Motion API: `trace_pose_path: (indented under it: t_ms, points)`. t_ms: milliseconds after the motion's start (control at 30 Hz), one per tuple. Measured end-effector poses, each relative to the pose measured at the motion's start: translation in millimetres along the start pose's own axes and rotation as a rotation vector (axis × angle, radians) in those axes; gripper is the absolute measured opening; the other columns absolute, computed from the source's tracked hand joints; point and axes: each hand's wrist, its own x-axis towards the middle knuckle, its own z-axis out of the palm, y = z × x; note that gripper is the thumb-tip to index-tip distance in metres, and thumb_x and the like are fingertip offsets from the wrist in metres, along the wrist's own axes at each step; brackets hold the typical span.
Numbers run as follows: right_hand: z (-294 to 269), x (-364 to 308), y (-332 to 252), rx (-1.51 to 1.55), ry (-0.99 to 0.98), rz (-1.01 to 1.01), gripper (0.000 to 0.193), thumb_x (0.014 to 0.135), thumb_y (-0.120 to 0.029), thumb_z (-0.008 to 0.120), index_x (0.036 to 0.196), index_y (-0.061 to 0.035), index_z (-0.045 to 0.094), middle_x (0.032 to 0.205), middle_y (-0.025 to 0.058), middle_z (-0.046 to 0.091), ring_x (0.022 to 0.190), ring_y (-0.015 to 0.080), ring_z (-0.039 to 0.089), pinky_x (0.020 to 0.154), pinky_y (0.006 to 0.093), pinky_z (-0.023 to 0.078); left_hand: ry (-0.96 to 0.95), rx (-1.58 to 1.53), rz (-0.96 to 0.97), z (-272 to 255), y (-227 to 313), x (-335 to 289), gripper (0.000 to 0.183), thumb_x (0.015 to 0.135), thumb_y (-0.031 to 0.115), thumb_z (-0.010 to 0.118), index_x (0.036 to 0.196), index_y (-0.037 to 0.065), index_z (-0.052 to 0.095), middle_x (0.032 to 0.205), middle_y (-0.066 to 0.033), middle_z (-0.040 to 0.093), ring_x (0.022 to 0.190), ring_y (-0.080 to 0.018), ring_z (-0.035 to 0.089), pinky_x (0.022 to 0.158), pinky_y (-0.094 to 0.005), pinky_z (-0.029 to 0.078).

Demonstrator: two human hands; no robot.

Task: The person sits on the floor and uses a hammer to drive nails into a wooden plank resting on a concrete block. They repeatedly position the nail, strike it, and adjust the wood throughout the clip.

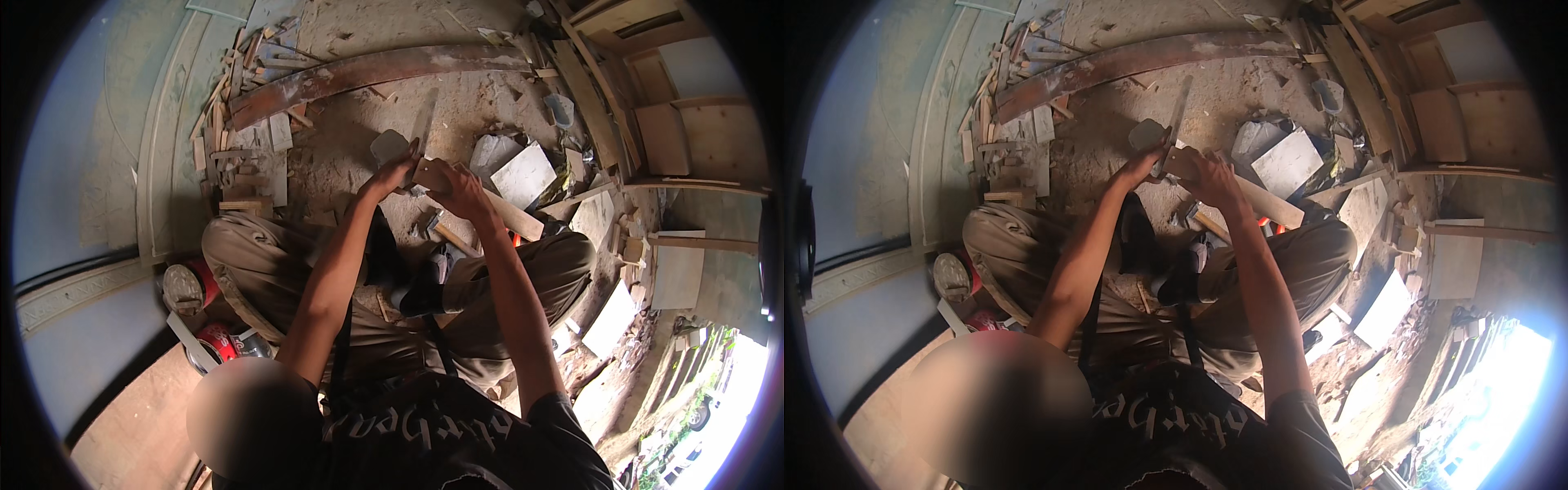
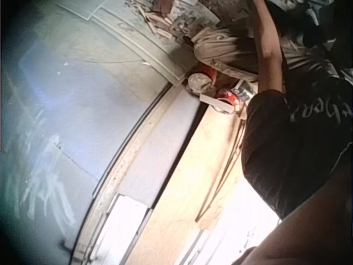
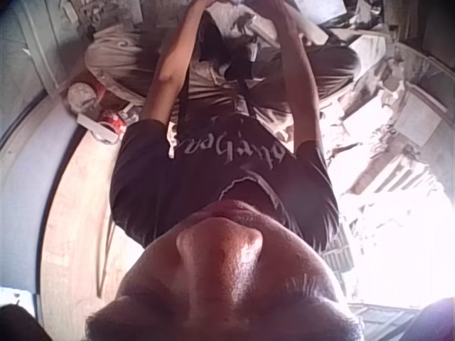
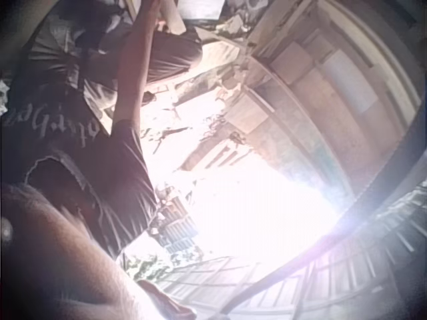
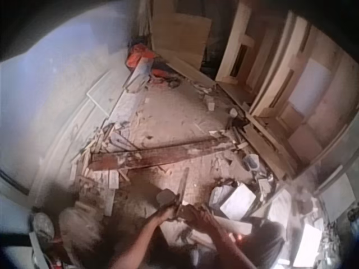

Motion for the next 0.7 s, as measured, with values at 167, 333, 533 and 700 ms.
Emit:
trace_pose_path:
  t_ms: [167,333,533,700]
  points:
    - [-4.8,10.6,4.7,-0.008,-0.082,-0.016,0.072,0.073,-0.033,0.078,0.136,-0.0171,0.047,0.113,0.0188,0.060,0.111,0.0383,0.056,0.096,0.0492,0.043,0.035,-0.077,0.011,4.1,2.3,4.5,0.069,0.095,0.052,0.043,0.154,0.029,0.015,0.152,-0.0083,0.034,0.131,-0.0313,0.041,0.081,-0.0492,0.054]
    - [-22.1,16.3,6.7,-0.095,-0.175,-0.014,0.071,0.072,-0.030,0.080,0.134,-0.0148,0.050,0.116,0.0178,0.059,0.111,0.0364,0.057,0.094,0.0463,0.045,0.081,-0.121,0.024,13.9,1.2,2.4,0.073,0.094,0.051,0.046,0.154,0.027,0.014,0.151,-0.0084,0.035,0.129,-0.0302,0.043,0.081,-0.0469,0.054]
    - [-25.6,18.8,34.4,-0.006,-0.198,-0.075,0.069,0.070,-0.024,0.080,0.133,-0.0230,0.051,0.113,0.0156,0.058,0.112,0.0355,0.055,0.094,0.0491,0.044,0.103,-0.149,0.027,27.1,-0.5,7.4,0.074,0.093,0.047,0.049,0.154,0.027,0.013,0.149,-0.0102,0.037,0.127,-0.0281,0.045,0.077,-0.0427,0.054]
    - [-23.2,17.1,33.9,0.048,-0.191,-0.075,0.068,0.070,-0.023,0.080,0.132,-0.0218,0.051,0.114,0.0155,0.058,0.112,0.0353,0.055,0.094,0.0496,0.044,0.167,-0.115,0.061,31.0,-8.1,11.6,0.072,0.094,0.044,0.049,0.154,0.028,0.014,0.146,-0.0104,0.042,0.120,-0.0250,0.050,0.071,-0.0386,0.055]
